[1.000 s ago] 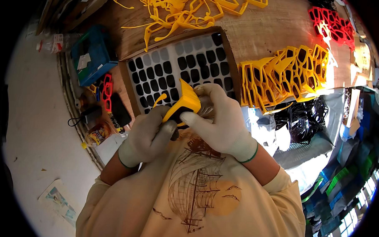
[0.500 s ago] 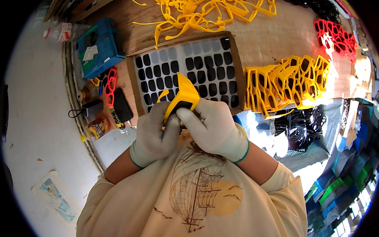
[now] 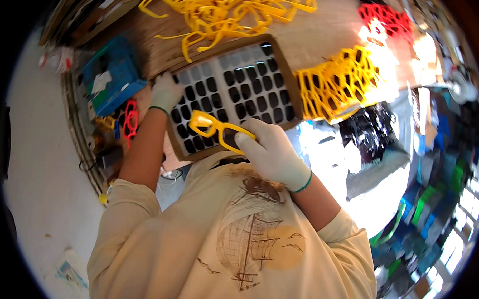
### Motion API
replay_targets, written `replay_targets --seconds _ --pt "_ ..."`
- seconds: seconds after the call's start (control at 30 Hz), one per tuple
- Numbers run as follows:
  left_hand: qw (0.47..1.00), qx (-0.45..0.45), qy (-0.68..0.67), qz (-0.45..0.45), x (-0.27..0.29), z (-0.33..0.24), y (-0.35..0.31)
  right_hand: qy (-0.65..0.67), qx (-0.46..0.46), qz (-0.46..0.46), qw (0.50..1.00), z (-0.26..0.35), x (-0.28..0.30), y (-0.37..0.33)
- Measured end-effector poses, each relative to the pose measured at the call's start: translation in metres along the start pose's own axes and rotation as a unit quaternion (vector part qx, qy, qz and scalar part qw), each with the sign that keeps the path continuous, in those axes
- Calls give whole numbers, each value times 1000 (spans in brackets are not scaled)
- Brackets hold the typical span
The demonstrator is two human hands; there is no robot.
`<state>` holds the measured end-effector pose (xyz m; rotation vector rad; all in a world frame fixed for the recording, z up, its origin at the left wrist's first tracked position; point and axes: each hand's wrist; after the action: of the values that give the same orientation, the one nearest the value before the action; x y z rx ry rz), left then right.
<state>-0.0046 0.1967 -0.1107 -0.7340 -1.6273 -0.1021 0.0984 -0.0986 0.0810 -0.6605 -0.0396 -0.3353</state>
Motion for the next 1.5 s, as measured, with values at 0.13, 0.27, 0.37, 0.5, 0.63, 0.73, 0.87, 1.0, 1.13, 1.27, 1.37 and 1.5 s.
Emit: replay_targets --seconds 0.13,0.27,0.37,0.5,0.63,0.73,0.87,1.0,1.13,1.27,1.37,1.5 --pt "1000 -19 12 7 -14 11 12 231 74 -24 970 -14 -8 -16" --pt "998 -58 7 -37 -9 12 10 355 134 2 925 -15 -18 -21" --pt "994 -94 -48 -42 6 8 2 390 163 9 906 -12 -22 -23" --pt "961 -230 -118 -96 59 3 -56 388 190 -27 901 -7 -29 -22" --pt "909 -360 -205 -38 117 12 -128 389 175 -26 904 -4 -32 -21" --pt "818 -174 -482 260 143 10 -175 311 144 -7 940 -2 -41 -16" --pt "722 -132 -640 227 143 -15 -200 113 183 3 977 18 -59 -11" --pt "784 -186 -585 94 124 -18 -217 89 235 -14 968 4 -73 -2" --pt "676 -98 -708 179 121 -11 -227 231 194 34 953 3 -80 -6" --pt "595 -79 -760 249 123 -1 -228 193 165 88 963 20 -75 -15" --pt "569 -112 -765 281 122 9 -230 229 181 139 946 17 -74 -17" --pt "615 -96 -739 258 131 10 -236 249 190 163 936 3 -83 -16"
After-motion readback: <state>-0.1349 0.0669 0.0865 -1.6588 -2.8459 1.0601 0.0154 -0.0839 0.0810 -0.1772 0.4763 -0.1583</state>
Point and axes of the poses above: each hand's wrist, its own y-axis towards the middle knuckle, its own x-axis out of the back of the hand, z = x × y, and after that the axes turned 2 degrees about x, right-handed
